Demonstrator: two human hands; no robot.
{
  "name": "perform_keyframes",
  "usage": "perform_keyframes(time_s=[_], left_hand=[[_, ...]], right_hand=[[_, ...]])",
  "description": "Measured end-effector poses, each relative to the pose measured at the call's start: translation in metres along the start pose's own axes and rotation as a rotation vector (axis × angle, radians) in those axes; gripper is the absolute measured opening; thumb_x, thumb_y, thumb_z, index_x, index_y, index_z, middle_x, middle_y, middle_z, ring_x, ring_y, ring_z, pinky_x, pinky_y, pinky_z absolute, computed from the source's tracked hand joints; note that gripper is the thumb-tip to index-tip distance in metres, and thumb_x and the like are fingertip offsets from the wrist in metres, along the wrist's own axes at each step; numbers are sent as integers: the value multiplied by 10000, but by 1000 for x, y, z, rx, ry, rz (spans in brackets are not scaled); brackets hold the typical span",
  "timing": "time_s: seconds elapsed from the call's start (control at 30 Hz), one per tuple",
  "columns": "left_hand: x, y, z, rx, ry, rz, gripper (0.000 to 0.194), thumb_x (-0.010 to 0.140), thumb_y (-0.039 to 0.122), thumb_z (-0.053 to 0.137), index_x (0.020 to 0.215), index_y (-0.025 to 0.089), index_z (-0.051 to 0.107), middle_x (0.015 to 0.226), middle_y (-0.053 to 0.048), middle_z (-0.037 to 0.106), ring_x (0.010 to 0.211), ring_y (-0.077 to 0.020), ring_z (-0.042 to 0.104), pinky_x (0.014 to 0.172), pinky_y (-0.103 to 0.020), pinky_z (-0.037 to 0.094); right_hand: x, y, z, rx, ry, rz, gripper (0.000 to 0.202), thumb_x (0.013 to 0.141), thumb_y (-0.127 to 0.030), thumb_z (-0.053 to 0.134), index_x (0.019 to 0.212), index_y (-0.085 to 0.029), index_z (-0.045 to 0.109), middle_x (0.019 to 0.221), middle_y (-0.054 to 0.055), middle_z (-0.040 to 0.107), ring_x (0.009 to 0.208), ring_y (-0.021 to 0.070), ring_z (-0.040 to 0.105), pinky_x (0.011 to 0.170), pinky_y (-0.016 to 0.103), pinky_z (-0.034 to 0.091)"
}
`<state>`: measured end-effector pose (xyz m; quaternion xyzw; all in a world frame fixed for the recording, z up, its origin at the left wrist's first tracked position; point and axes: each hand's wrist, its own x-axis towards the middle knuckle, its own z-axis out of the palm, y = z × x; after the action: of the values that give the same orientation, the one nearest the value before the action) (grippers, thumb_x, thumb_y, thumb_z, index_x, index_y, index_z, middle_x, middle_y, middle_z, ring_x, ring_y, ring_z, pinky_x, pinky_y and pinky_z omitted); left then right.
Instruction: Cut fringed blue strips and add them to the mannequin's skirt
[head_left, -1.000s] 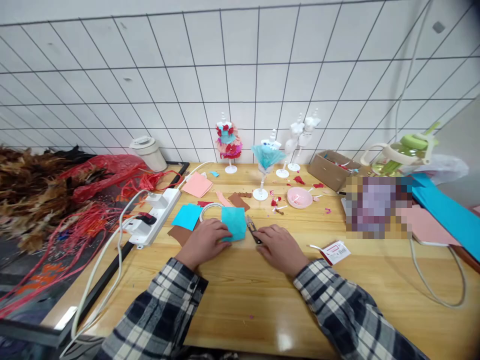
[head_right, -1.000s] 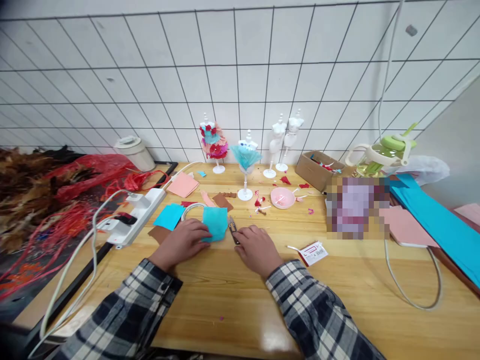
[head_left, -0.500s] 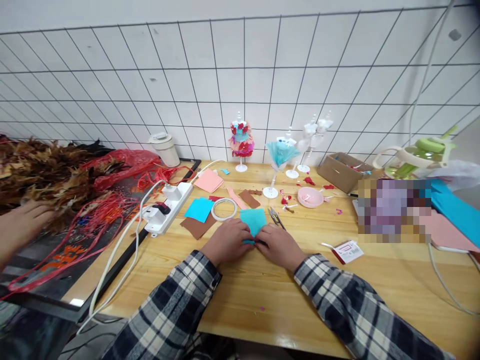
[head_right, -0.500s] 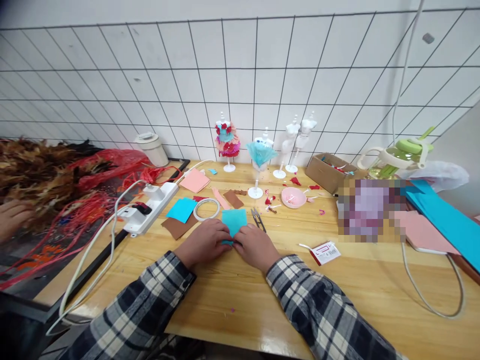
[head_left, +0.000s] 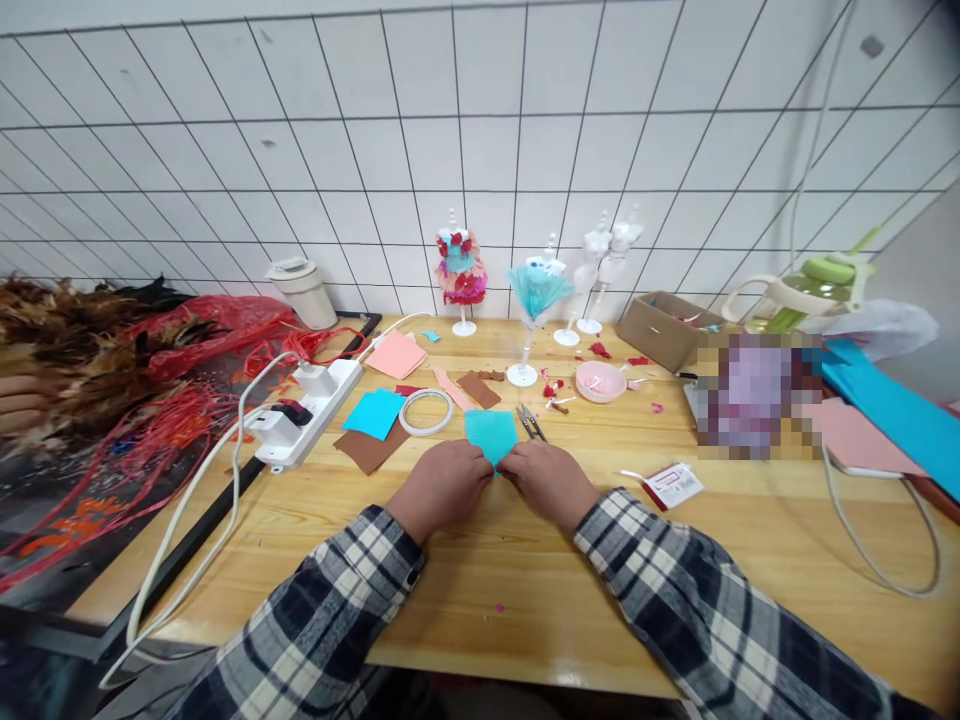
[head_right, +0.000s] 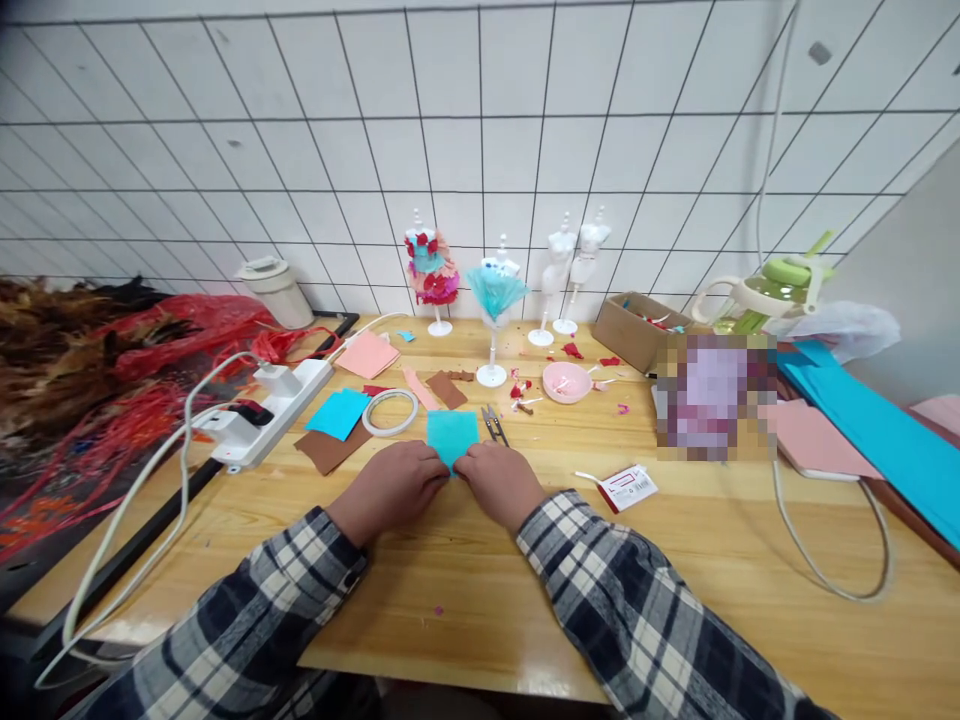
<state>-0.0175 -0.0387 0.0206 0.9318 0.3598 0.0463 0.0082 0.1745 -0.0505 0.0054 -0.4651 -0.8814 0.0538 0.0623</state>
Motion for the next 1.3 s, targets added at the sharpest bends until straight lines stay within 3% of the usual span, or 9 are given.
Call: perform_keyframes(time_s=[0.1, 0.23, 0.43, 0.7, 0.83, 1.07, 1.3], left_hand=[[0, 0, 1, 20, -1, -51, 217, 922, 314, 507, 876, 206, 689, 835, -61, 691, 839, -221, 636, 704, -331, 459], [1, 2, 3, 39, 0, -93, 248, 937, 268, 464, 853, 205, 688, 822, -69, 689, 824, -216, 632, 688, -321, 452], [0, 4, 3, 41, 53, -64, 282, 947, 268, 450, 841, 198, 702, 817, -73, 653, 839, -209, 597, 716, -320, 443], [0, 3, 5, -26, 53, -102, 235, 938, 263, 482, 913, 201, 707, 855, -73, 688, 867, -224, 614, 729, -337, 453], [1, 3, 6, -70, 47, -126, 261, 943, 256, 473, 899, 193, 723, 831, -82, 681, 856, -218, 618, 748, -335, 458], [1, 5, 4, -44, 74, -100, 255, 941, 250, 474, 874, 200, 715, 847, -73, 664, 871, -212, 599, 782, -334, 450], [1, 2, 8, -56, 48, -138, 238, 941, 254, 478, 952, 196, 709, 853, -74, 685, 856, -218, 617, 766, -339, 451]], right_hand=[[0, 0, 0, -47, 19, 19, 245, 971, -247, 462, 945, -235, 706, 893, 49, 687, 890, 190, 601, 736, 274, 416], [0, -2, 1, -78, 22, 47, 274, 969, -252, 462, 877, -241, 720, 869, 52, 685, 884, 197, 592, 714, 271, 412], [0, -2, 0, -42, 49, 74, 206, 948, -250, 508, 955, -230, 713, 888, 53, 692, 892, 195, 597, 760, 275, 418], [-1, -4, -2, -23, 65, 84, 260, 960, -275, 492, 873, -238, 734, 900, 60, 680, 899, 194, 593, 761, 276, 413], [-2, -4, -2, 6, 60, 123, 209, 950, -267, 513, 1012, -255, 712, 912, 49, 699, 894, 182, 608, 764, 268, 412], [-1, -2, -4, -5, 53, 101, 250, 960, -291, 498, 896, -232, 733, 923, 67, 682, 919, 186, 589, 785, 273, 410], [-3, -1, -5, 21, 30, 160, 198, 946, -311, 526, 1008, -264, 708, 943, 44, 711, 931, 180, 618, 763, 260, 408]])
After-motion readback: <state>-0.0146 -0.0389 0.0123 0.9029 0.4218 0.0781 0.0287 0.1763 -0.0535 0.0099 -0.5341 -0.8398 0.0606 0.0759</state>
